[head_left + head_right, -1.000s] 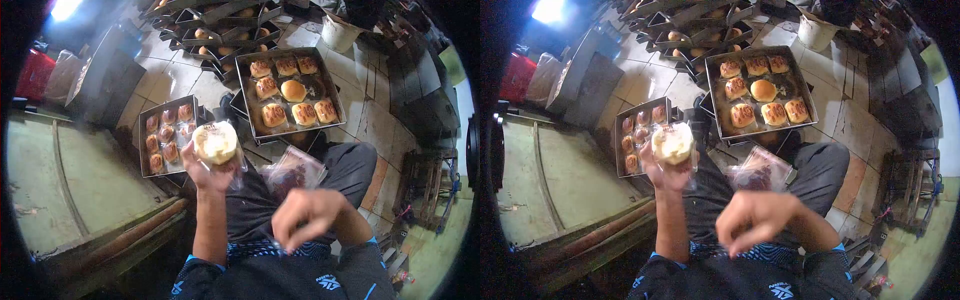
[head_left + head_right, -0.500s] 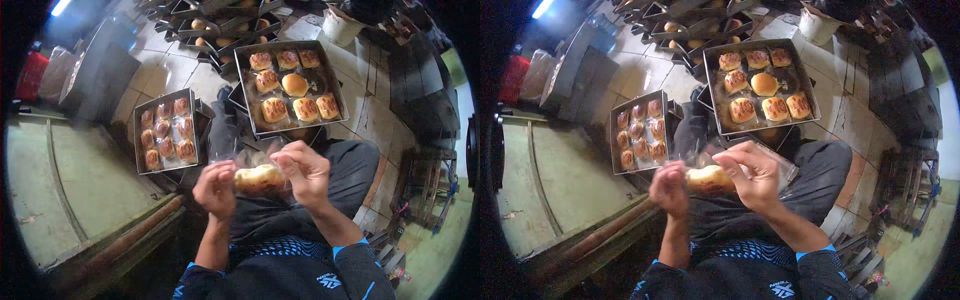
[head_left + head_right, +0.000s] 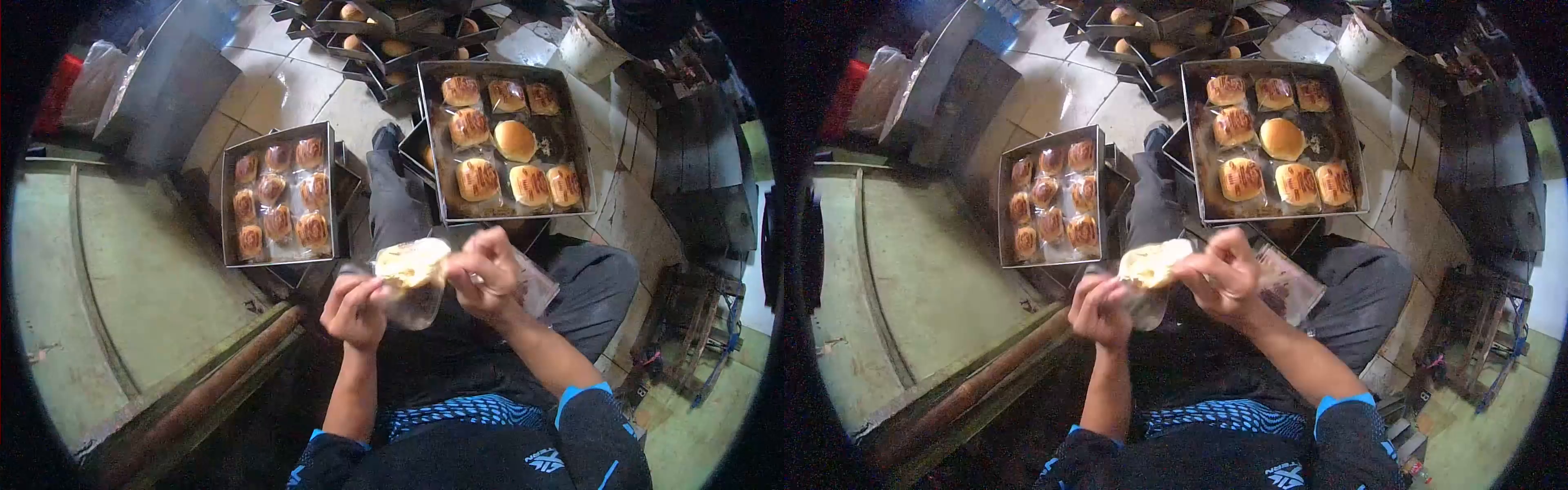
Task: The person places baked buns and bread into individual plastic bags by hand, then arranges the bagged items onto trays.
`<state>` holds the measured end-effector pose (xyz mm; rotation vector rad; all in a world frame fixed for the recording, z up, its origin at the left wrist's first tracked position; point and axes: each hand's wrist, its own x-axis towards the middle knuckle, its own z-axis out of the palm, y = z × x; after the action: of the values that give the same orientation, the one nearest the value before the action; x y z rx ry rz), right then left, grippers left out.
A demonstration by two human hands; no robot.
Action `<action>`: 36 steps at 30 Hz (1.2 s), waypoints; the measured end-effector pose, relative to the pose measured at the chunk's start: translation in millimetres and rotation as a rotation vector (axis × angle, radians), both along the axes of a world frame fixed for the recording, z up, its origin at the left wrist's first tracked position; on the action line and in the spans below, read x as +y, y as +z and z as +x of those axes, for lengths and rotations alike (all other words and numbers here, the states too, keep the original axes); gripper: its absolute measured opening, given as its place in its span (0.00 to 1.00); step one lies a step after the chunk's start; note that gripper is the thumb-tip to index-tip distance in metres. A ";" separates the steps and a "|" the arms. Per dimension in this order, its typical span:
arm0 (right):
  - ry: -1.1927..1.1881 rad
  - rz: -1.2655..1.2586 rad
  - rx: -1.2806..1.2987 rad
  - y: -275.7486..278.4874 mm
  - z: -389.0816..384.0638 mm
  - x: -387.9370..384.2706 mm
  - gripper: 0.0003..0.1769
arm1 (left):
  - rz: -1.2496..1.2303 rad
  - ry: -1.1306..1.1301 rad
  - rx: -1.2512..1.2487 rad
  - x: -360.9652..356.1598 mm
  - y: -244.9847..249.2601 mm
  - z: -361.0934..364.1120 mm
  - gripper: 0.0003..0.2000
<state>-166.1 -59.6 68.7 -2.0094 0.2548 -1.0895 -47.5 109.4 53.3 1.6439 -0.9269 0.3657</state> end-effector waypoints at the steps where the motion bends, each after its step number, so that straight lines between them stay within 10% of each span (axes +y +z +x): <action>1: 0.002 -0.062 -0.038 -1.8 15.6 -2.5 0.10 | 0.000 -0.019 -0.032 -13.2 1.5 3.5 0.07; 3: -0.052 -0.141 0.007 0.7 44.7 -9.1 0.14 | -0.005 0.028 -0.081 -40.9 0.8 15.4 0.09; 5: -0.290 0.428 0.070 9.1 52.8 -23.1 0.18 | -0.103 0.152 0.554 -35.6 0.2 23.7 0.09; 7: -0.363 0.381 0.131 -6.8 31.2 0.3 0.21 | -0.034 0.079 0.824 -13.9 19.4 6.1 0.10; 13: -0.264 0.699 0.599 -50.2 -54.3 76.0 0.21 | 0.330 0.155 0.438 71.5 -15.4 -62.1 0.07; 15: -0.103 0.442 0.788 -28.4 -68.6 50.3 0.19 | 0.306 0.160 0.384 74.5 -4.9 -64.4 0.08; 19: 0.004 0.341 0.412 27.3 -45.8 10.5 0.09 | 0.112 0.175 0.691 45.7 48.4 -40.7 0.11; 21: 0.213 0.016 0.369 39.0 -16.7 8.1 0.24 | 0.190 0.115 0.773 22.5 50.9 -11.7 0.11; 25: 0.397 0.307 0.640 4.2 5.0 -15.8 0.42 | 0.154 0.065 0.954 -13.8 51.9 15.2 0.11; 29: -0.061 1.132 0.477 -35.2 -13.2 -87.1 0.39 | 0.080 -0.027 0.938 -0.9 25.7 19.4 0.09; 33: -0.417 1.102 0.128 -98.6 -53.2 -205.0 0.31 | 0.151 -0.059 0.998 -5.1 3.1 6.6 0.05; 36: -0.670 0.938 0.465 -85.2 -94.2 -240.9 0.23 | 0.181 -0.151 0.840 -21.8 8.6 -6.4 0.05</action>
<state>-260.3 -300.5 -16.4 -1.2710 1.4632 -0.6259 -53.9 87.7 61.9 1.6495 -0.4356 -0.5047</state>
